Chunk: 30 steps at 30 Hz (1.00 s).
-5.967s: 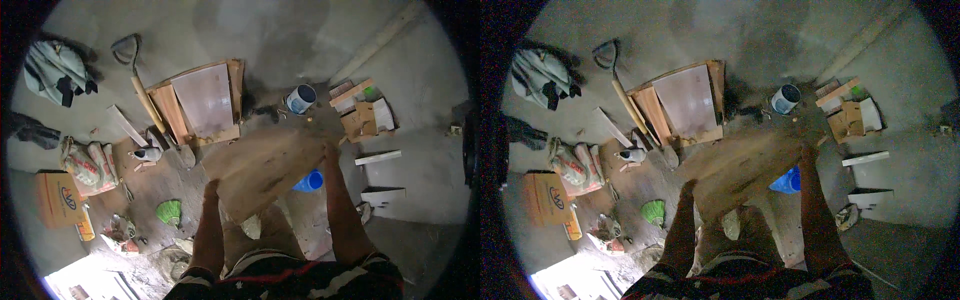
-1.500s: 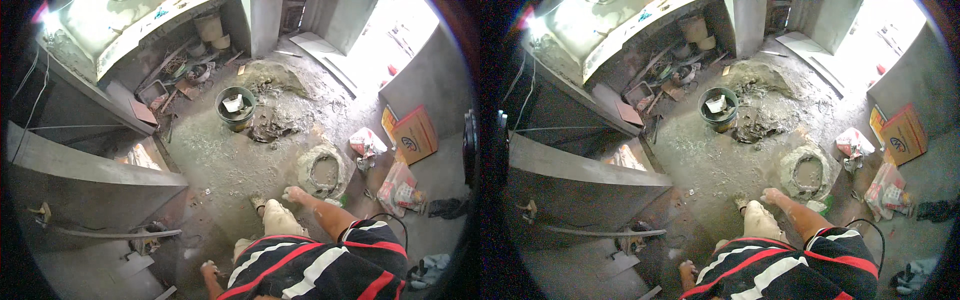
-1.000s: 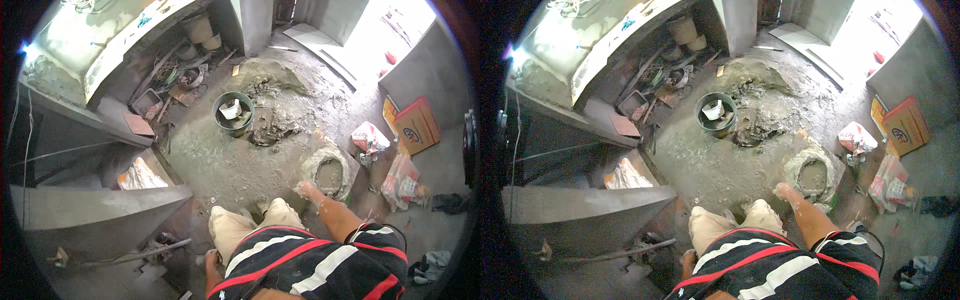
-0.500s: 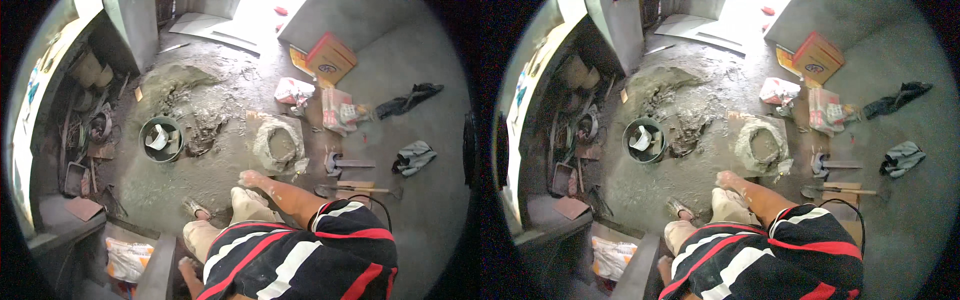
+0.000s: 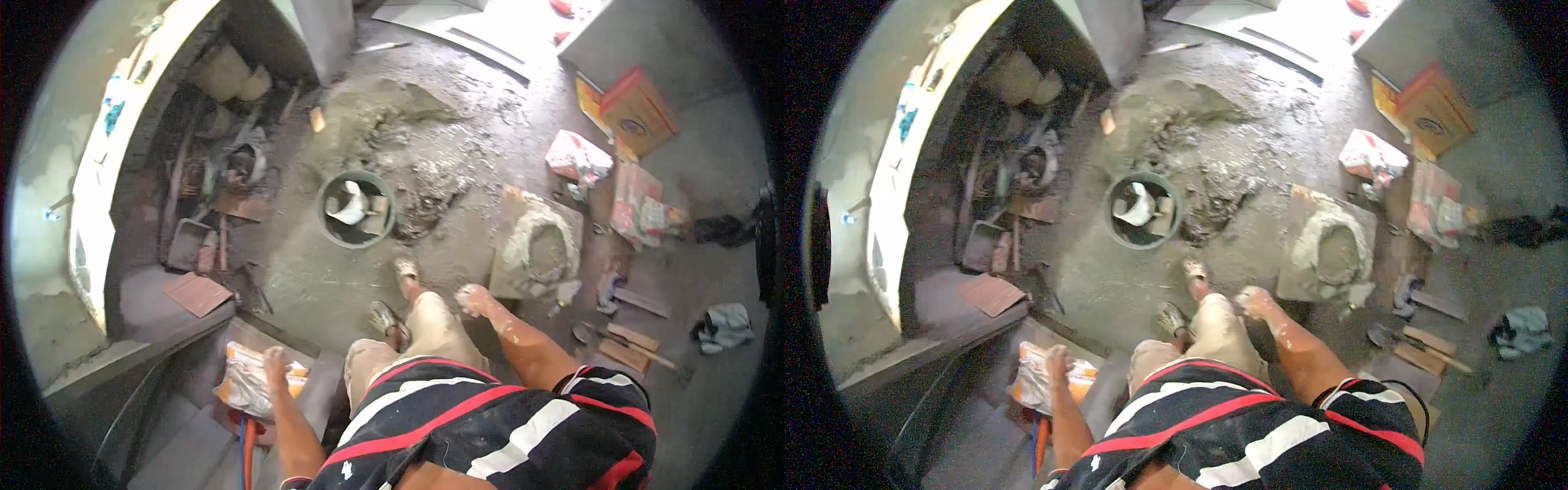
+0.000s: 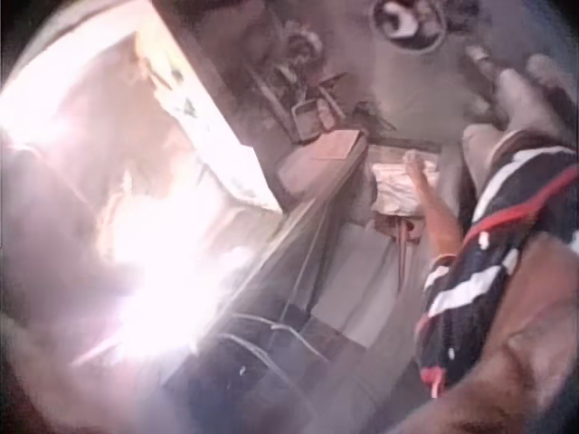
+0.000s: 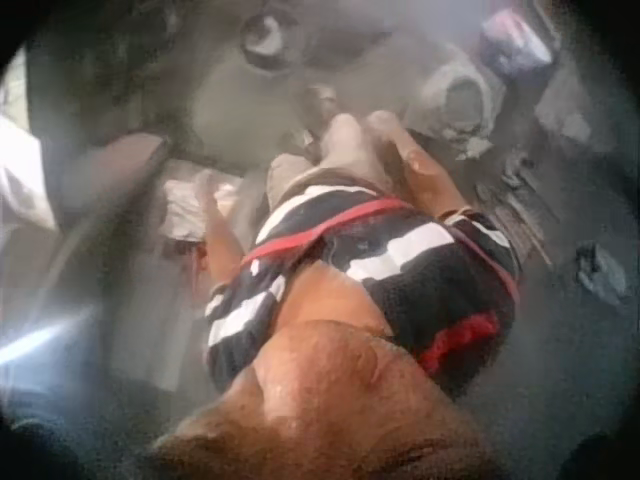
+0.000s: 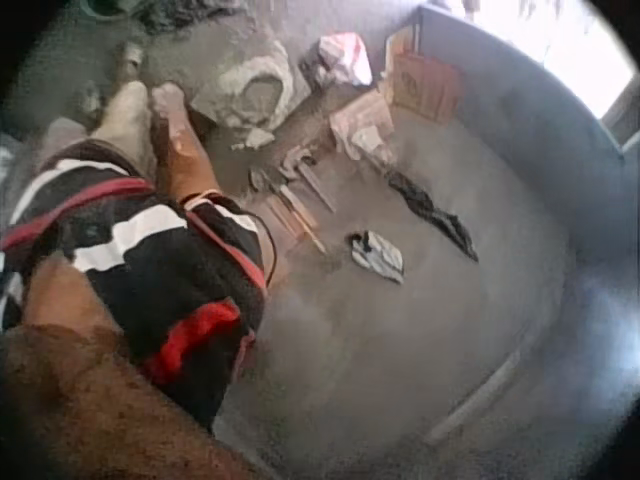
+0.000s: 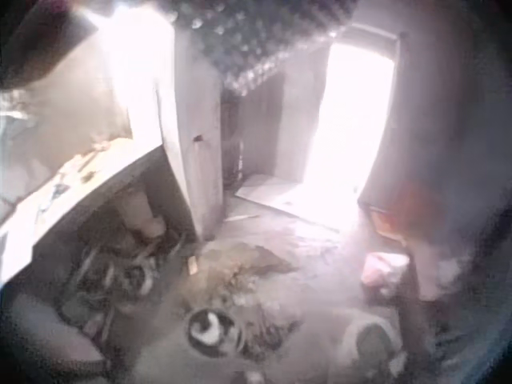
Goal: The person applies mortar to a concrete wall, positions a tile against it, and presses it into place by hand. They then pour water from a cup onto a second tile to clean it and use a trowel to apply mortar to the back of that tile.
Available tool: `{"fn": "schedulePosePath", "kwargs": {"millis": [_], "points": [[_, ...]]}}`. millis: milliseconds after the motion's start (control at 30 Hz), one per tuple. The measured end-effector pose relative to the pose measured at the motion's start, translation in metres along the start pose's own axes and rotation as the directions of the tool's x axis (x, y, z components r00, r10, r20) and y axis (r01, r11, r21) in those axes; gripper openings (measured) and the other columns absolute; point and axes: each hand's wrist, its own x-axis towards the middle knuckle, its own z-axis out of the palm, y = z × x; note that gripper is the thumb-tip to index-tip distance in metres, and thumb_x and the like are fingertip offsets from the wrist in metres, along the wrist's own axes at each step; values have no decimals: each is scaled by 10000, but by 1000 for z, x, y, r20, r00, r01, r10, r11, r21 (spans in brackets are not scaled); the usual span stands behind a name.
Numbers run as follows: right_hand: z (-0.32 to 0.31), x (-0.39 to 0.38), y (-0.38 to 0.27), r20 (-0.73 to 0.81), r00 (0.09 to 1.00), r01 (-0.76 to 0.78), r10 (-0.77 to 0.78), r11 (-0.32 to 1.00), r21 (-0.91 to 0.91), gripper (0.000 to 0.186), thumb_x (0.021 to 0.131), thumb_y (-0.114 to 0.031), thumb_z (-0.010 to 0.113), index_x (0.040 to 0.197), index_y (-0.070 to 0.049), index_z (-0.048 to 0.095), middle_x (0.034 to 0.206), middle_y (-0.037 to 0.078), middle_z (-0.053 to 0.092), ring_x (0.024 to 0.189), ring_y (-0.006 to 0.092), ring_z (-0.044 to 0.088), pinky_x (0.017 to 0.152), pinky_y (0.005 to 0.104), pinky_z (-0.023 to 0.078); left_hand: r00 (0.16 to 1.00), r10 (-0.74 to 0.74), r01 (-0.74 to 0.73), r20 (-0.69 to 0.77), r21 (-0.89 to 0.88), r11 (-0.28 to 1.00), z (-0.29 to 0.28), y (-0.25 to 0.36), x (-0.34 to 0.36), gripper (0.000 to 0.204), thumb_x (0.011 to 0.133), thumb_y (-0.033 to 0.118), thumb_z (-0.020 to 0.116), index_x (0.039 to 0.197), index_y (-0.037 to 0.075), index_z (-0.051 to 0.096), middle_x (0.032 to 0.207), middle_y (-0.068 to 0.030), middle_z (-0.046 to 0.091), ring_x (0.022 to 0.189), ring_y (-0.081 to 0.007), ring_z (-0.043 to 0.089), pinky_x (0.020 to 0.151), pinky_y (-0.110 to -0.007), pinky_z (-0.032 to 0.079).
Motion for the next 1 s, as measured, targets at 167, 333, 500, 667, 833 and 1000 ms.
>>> {"fn": "schedulePosePath", "kwargs": {"millis": [167, 333, 500, 667, 833, 1000], "points": [[-29, 8, -56, -115, 990, 35, -77, 945, -326, 185, 940, -288, 623, 905, -112, 665, 694, 48, 611, 577, 189, 610, 493, 361, 485, 980, -145, 140, 135, 51, 989, -9, -30, -47, 282, 935, 186, 615, 1198, 84, 630, 1002, -96, 704, 832, -215, 709, 647, -361, 604], [-59, 51, -112, -96, 990, 117, -103, 980, 161, 159, 937, -266, 637, 960, -110, 657, 731, 42, 633, 490, 190, 584, 412, 345, 439, 985, -154, 69, -79, -635, 770, 3, 27, -32, 159, 943, 255, 668, 1004, 118, 616, 862, -66, 682, 702, -223, 661, 615, -377, 574], [-48, 59, -198, -80, 971, 234, -224, 963, 134, 127, 921, -234, 673, 971, -118, 666, 732, 20, 625, 531, 160, 581, 432, 332, 447, 939, 84, -336, -334, -838, 430, -95, 170, -19, 175, 976, 270, 631, 1011, 100, 613, 931, -106, 704, 814, -281, 694, 712, -424, 589], [-42, 116, -279, -63, 921, 389, -384, 896, 213, 184, 931, -271, 691, 1028, -116, 691, 752, 10, 629, 589, 118, 569, 500, 302, 452, 850, 411, -490, -330, -783, 383, -181, 325, 29, 420, 1037, 315, 547, 1349, 35, 522, 1399, -194, 547, 1257, -343, 549, 1039, -478, 464], [83, 107, -414, -146, 940, 321, -307, 944, 80, 258, 909, -319, 680, 1080, -128, 705, 846, 32, 695, 650, 155, 641, 512, 318, 522, 899, 380, -432, -216, -576, 694, -252, 303, 129, 412, 998, 341, 616, 1279, 46, 554, 1216, -132, 601, 1076, -256, 587, 900, -400, 499], [87, 138, -395, -183, 971, 140, -152, 987, -77, 338, 902, -349, 687, 1049, -45, 698, 798, 100, 691, 592, 181, 644, 515, 357, 530, 998, -8, 34, 56, -475, 880, -137, 218, 221, 316, 955, 355, 681, 1149, 119, 600, 1010, -57, 680, 871, -229, 655, 743, -386, 527]]}}
